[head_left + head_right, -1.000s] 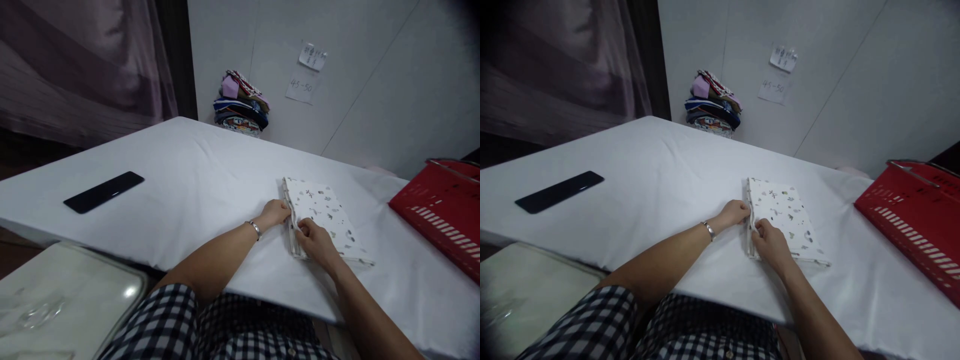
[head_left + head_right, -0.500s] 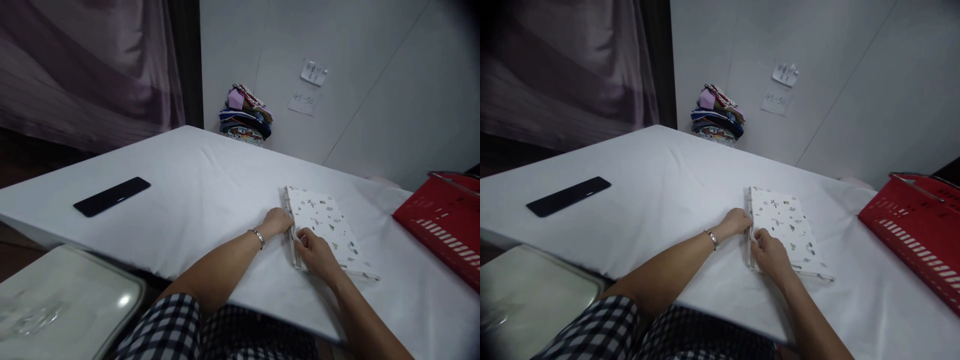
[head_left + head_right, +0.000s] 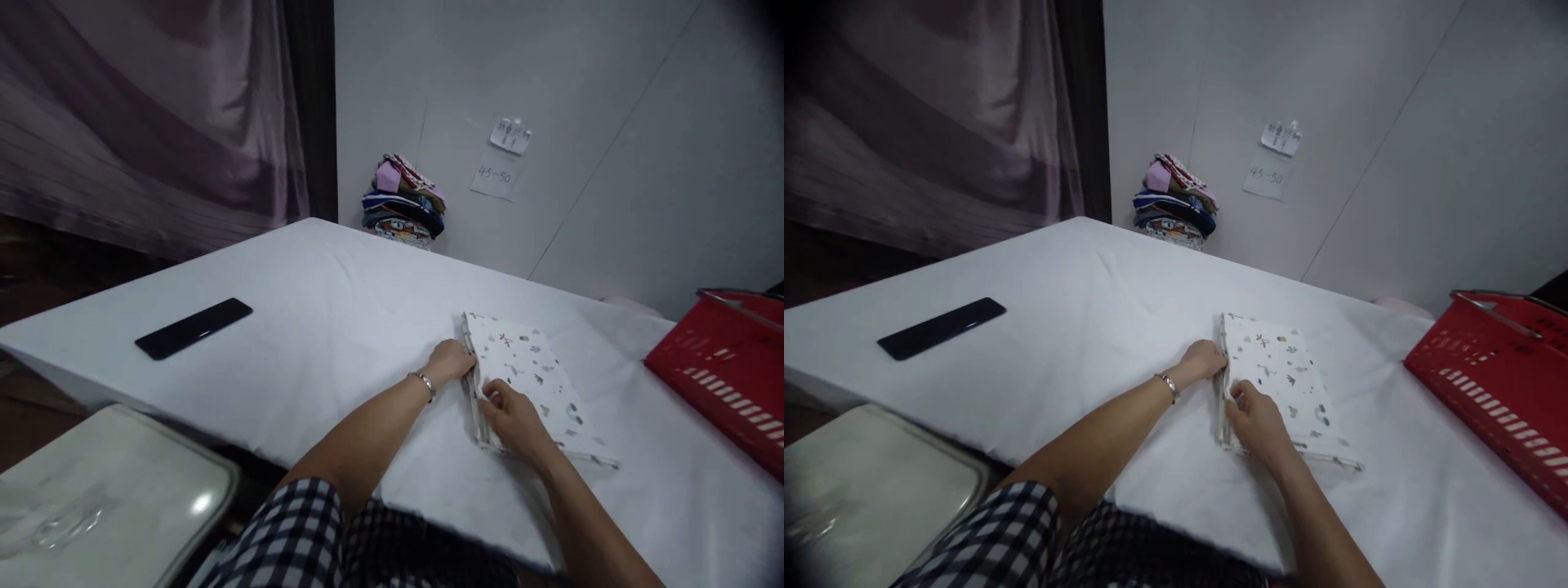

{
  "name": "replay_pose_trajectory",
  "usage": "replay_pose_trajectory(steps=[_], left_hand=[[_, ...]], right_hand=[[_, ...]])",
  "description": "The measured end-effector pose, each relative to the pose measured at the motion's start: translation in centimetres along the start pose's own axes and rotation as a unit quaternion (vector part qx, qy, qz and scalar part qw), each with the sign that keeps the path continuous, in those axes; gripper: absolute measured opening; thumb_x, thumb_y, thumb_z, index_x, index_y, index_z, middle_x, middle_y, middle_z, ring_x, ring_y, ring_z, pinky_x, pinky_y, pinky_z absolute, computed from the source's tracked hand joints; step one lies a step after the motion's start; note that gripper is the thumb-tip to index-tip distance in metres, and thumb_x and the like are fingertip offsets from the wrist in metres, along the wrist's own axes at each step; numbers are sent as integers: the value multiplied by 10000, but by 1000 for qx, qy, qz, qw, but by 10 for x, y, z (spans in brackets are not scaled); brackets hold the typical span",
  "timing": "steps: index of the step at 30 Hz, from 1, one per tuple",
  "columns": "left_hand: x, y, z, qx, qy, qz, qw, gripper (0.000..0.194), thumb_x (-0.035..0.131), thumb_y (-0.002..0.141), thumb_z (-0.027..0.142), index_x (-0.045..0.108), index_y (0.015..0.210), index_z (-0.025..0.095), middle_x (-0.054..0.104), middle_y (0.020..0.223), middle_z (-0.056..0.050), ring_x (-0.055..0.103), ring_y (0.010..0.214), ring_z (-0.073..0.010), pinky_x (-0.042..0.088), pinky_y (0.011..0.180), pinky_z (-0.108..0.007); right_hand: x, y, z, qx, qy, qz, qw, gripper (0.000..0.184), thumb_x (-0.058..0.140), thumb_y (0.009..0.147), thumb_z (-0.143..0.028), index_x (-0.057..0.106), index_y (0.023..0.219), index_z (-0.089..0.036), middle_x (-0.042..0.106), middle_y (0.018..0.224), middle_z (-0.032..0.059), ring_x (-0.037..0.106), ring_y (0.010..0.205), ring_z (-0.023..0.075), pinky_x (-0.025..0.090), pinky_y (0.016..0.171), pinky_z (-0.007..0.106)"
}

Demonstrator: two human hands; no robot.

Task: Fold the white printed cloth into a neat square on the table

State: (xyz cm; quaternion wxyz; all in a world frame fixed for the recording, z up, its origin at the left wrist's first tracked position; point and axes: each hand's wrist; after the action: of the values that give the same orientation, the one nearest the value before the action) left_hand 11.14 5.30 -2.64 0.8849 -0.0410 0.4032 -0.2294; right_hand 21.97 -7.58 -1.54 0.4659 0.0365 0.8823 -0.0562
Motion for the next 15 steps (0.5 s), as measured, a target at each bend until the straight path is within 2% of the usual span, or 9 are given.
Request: replay_pose_trajectory(steps=[2, 4, 9, 15], left_hand=[[0, 5, -1, -5, -3, -15, 1000, 199, 550, 659, 270, 677, 679, 118, 660, 599, -100, 632, 634, -196, 450, 589, -246], [1, 11, -2, -4, -8, -7, 1000, 201, 562, 654, 275, 676, 708, 119, 669, 632, -100, 633, 642, -196, 447, 585, -245], [0, 31, 4, -14, -9, 44, 999, 283, 564, 679, 296, 670, 869, 114, 686, 859, -152, 635, 841, -235, 443, 630, -251], [0, 45, 7, -26, -11, 70, 997, 321, 556, 706, 283, 656, 955, 106, 665, 970, -182, 617, 937, -250, 435, 672, -242]], right_hand=[[0, 1, 1, -5, -3, -2, 1000, 77, 449, 754, -296, 463, 805, -239, 466, 493, -72, 444, 489, 133, 277, 488, 240], [0, 1, 1, -12, -13, 2, 1000, 71, 452, 748, -290, 460, 797, -238, 475, 504, -69, 448, 500, 134, 273, 493, 240], [1, 1, 2, -25, -11, 6, 1000, 60, 447, 748, -283, 459, 788, -239, 483, 519, -64, 454, 513, 137, 270, 495, 241], [1, 1, 3, -19, 6, 0, 1000, 51, 442, 754, -282, 446, 788, -244, 462, 508, -70, 443, 506, 137, 274, 493, 243]])
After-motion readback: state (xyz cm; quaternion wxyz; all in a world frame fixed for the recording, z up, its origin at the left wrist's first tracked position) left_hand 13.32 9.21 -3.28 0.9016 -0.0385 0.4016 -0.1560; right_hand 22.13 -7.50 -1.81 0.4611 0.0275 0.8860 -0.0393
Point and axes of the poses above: each hand's wrist, its own y-axis towards the middle knuckle, its own x-axis out of the palm, z = x × y
